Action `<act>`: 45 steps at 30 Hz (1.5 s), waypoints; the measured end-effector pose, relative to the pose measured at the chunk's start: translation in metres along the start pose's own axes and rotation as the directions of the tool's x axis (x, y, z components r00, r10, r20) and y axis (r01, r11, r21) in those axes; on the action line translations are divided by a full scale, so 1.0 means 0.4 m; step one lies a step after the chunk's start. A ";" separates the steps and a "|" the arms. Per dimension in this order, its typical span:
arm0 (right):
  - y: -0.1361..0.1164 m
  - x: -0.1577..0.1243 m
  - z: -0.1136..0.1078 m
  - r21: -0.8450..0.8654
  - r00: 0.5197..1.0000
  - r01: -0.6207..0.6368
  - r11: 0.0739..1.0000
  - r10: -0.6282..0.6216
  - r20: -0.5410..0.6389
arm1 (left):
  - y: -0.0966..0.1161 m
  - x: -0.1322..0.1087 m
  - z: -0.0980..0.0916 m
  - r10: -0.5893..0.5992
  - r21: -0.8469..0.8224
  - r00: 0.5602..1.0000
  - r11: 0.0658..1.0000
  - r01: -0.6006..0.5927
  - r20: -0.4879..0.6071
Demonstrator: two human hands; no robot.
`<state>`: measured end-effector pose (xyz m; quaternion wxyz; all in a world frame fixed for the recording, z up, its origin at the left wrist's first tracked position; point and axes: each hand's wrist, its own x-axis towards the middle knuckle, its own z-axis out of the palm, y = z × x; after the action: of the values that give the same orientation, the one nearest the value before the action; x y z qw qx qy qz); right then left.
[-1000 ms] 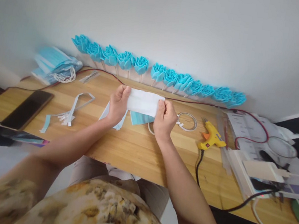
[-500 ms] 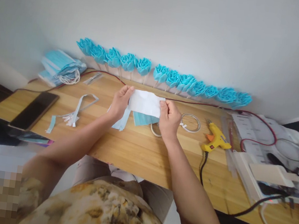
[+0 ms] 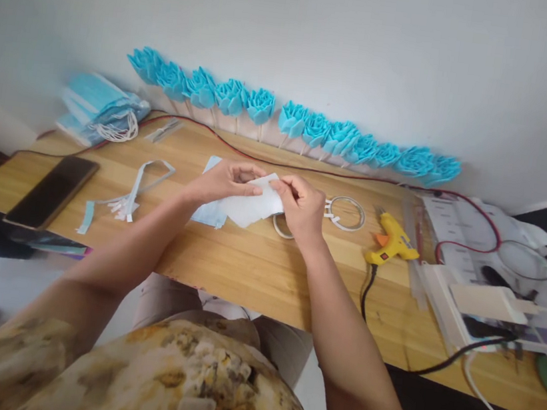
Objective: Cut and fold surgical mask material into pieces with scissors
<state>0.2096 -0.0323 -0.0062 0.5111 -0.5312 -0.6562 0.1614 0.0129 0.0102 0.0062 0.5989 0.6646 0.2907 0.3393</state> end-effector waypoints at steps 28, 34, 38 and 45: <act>0.022 0.012 0.022 0.392 0.872 -0.457 0.798 0.315 0.376 | -0.025 0.023 0.021 0.075 -0.124 0.951 0.985 -0.117 -0.301; 0.013 0.013 0.020 0.349 0.918 -0.384 0.855 0.314 0.242 | -0.033 0.023 0.020 0.068 -0.145 0.935 0.981 -0.126 -0.349; 0.025 0.013 0.024 0.332 0.937 -0.348 0.877 0.312 0.159 | -0.030 0.020 0.020 0.039 -0.152 0.921 0.983 -0.106 -0.387; 0.037 0.024 0.006 0.353 0.955 -0.281 0.893 0.225 0.191 | -0.023 0.030 0.009 0.092 -0.145 0.947 0.979 -0.143 -0.309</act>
<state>0.2160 -0.0176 -0.0136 0.5289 -0.4912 -0.5735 0.3875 0.0232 0.0185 -0.0019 0.5795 0.5694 0.3089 0.4946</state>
